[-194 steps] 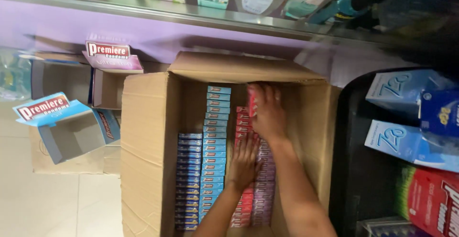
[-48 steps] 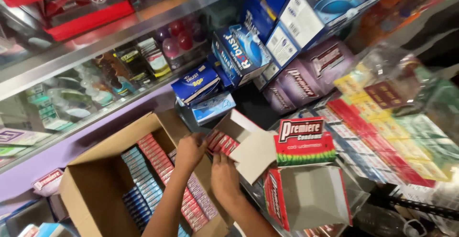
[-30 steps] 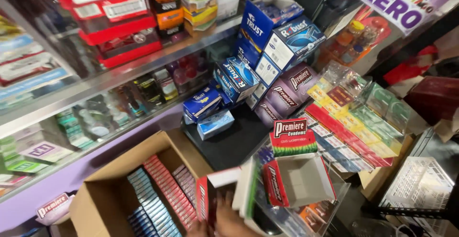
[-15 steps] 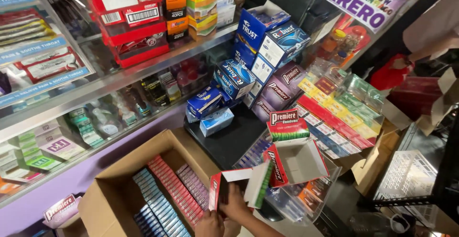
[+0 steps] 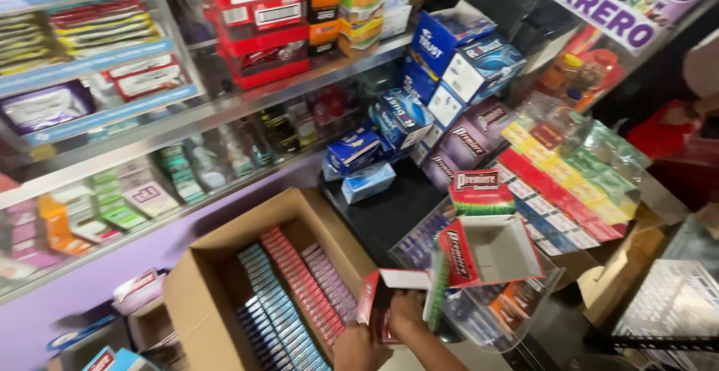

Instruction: The person sits on the floor and organizes small boxes of condoms into a large cardboard box. They take stacks of red, blue, and purple boxes from a nearby counter and arrange them in neat rows inside the larger box.

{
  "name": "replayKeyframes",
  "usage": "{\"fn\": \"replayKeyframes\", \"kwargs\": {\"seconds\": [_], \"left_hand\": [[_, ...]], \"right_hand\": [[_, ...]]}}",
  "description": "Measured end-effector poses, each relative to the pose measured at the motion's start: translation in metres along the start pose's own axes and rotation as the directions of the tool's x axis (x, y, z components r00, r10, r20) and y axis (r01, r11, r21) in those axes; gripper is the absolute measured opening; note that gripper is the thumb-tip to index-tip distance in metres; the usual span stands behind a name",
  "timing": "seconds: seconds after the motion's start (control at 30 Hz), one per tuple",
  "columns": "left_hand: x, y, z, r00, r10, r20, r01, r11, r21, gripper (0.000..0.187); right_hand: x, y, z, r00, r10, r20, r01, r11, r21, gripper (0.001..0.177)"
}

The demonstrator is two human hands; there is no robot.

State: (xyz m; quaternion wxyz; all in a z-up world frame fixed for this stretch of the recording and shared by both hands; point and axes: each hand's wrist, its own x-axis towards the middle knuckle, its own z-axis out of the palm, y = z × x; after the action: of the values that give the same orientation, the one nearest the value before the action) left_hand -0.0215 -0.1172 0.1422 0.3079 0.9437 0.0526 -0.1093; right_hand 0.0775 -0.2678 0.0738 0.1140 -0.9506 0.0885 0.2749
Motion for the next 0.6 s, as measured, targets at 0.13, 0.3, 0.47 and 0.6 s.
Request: {"fn": "replayKeyframes", "kwargs": {"seconds": [0.13, 0.3, 0.47, 0.6], "left_hand": [[0.005, -0.026, 0.035, 0.971, -0.157, -0.179, 0.103, 0.955, -0.278, 0.017], [-0.003, -0.017, 0.024, 0.961, -0.21, -0.177, 0.134, 0.921, -0.366, 0.018], [-0.014, 0.001, 0.009, 0.959, -0.234, -0.162, 0.143, 0.889, -0.436, 0.019], [-0.018, 0.0, 0.019, 0.964, -0.219, -0.15, 0.152, 0.92, -0.362, 0.02]], "right_hand": [[-0.038, -0.022, -0.011, 0.993, 0.078, 0.088, -0.061, 0.983, -0.175, 0.118], [-0.017, -0.006, 0.02, 0.979, 0.187, 0.081, -0.185, 0.982, -0.023, 0.119], [-0.014, 0.003, 0.029, 0.968, 0.224, 0.11, -0.235, 0.966, 0.109, 0.118], [-0.019, 0.001, 0.03, 0.975, 0.21, 0.069, -0.218, 0.964, 0.151, 0.1]]}}
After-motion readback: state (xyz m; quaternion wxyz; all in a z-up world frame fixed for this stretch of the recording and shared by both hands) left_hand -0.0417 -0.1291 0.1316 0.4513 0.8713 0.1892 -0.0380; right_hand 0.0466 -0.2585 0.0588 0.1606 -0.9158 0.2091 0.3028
